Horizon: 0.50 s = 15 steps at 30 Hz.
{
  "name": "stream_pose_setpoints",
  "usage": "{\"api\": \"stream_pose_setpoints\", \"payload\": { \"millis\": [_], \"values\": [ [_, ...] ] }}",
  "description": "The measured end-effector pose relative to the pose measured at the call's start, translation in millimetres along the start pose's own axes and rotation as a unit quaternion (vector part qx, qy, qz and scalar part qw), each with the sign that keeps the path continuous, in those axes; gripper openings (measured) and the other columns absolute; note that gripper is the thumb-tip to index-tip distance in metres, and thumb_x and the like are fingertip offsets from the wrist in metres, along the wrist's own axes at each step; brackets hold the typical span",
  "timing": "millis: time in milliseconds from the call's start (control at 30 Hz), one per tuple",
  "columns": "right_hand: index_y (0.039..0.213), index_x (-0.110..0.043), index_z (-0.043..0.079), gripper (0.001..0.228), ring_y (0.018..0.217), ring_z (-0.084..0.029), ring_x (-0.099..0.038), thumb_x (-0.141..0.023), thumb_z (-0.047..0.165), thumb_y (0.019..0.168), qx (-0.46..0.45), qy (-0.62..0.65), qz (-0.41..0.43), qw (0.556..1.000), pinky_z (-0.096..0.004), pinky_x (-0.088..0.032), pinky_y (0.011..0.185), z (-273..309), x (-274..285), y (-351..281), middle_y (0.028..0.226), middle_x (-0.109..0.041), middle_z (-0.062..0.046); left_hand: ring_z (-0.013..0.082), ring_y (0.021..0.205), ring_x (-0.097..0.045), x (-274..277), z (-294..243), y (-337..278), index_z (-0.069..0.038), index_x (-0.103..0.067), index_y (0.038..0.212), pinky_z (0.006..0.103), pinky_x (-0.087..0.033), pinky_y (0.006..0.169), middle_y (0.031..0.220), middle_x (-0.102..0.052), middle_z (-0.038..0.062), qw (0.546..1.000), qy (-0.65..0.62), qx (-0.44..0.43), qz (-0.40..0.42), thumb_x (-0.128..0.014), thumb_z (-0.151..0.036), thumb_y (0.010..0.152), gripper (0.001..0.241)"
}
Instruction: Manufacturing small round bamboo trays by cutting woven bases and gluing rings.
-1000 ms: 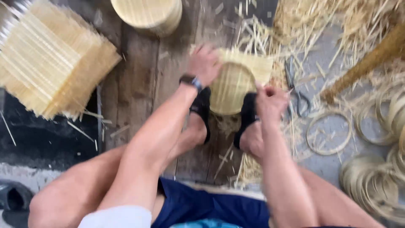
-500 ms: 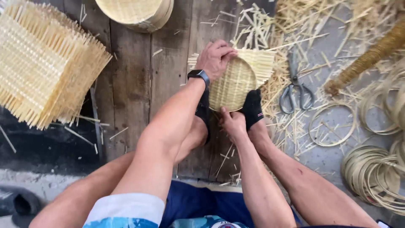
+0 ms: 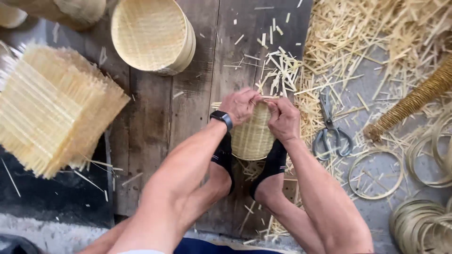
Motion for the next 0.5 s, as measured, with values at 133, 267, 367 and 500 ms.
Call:
{"api": "stream_pose_setpoints", "payload": {
  "millis": [133, 267, 367, 500],
  "values": [
    [0.1, -0.075, 0.008, 0.015, 0.07, -0.026, -0.065, -0.067, 0.02, 0.105, -0.186, 0.051, 0.072, 0.979, -0.036, -0.051, 0.065, -61.3, -28.4, -0.4, 0.084, -0.069, -0.012, 0.0256, 0.078, -0.07, -13.2, 28.0, 19.5, -0.016, -0.077, 0.104, 0.0382, -0.055, 0.07, 0.091, -0.072, 0.009, 0.994, -0.082, 0.075, 0.021, -0.061, -0.029, 0.1, 0.021],
    [0.114, -0.076, 0.015, 0.023, 0.079, -0.025, -0.063, -0.059, 0.028, 0.107, -0.076, -0.072, 0.095, 0.99, -0.041, -0.048, 0.072, -109.6, -56.2, -47.4, 0.09, -0.069, -0.009, 0.017, 0.079, -0.073, -13.3, 35.2, 15.2, -0.014, -0.078, 0.106, 0.0308, -0.057, 0.073, 0.092, -0.078, 0.006, 0.978, -0.169, 0.121, -0.008, -0.072, -0.04, 0.09, 0.032],
    [0.113, -0.079, 0.018, 0.025, 0.088, -0.029, -0.068, -0.06, 0.034, 0.108, -0.085, -0.066, 0.067, 0.992, -0.046, -0.051, 0.076, -101.9, -29.2, -15.5, 0.096, -0.075, -0.01, 0.0171, 0.09, -0.072, -28.3, 59.5, 17.9, -0.015, -0.083, 0.103, 0.0312, -0.055, 0.084, 0.099, -0.079, 0.006, 0.963, -0.152, 0.209, 0.071, -0.078, -0.045, 0.085, 0.035],
    [0.128, -0.075, 0.025, 0.031, 0.088, -0.036, -0.07, -0.055, 0.024, 0.104, -0.148, -0.262, 0.204, 0.932, -0.049, -0.053, 0.075, -107.7, 82.7, -12.6, 0.1, -0.074, -0.016, 0.0184, 0.099, -0.077, -53.7, 82.4, 5.8, -0.017, -0.081, 0.111, 0.0317, -0.058, 0.09, 0.109, -0.082, 0.007, 0.968, -0.188, 0.153, 0.065, -0.076, -0.042, 0.082, 0.039]
  ]
}}
Point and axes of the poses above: each hand's wrist, its own y-axis towards the middle knuckle, its own x-axis out of the back of the hand, z = x × y, the point moved 8 cm from there along y, towards the middle knuckle
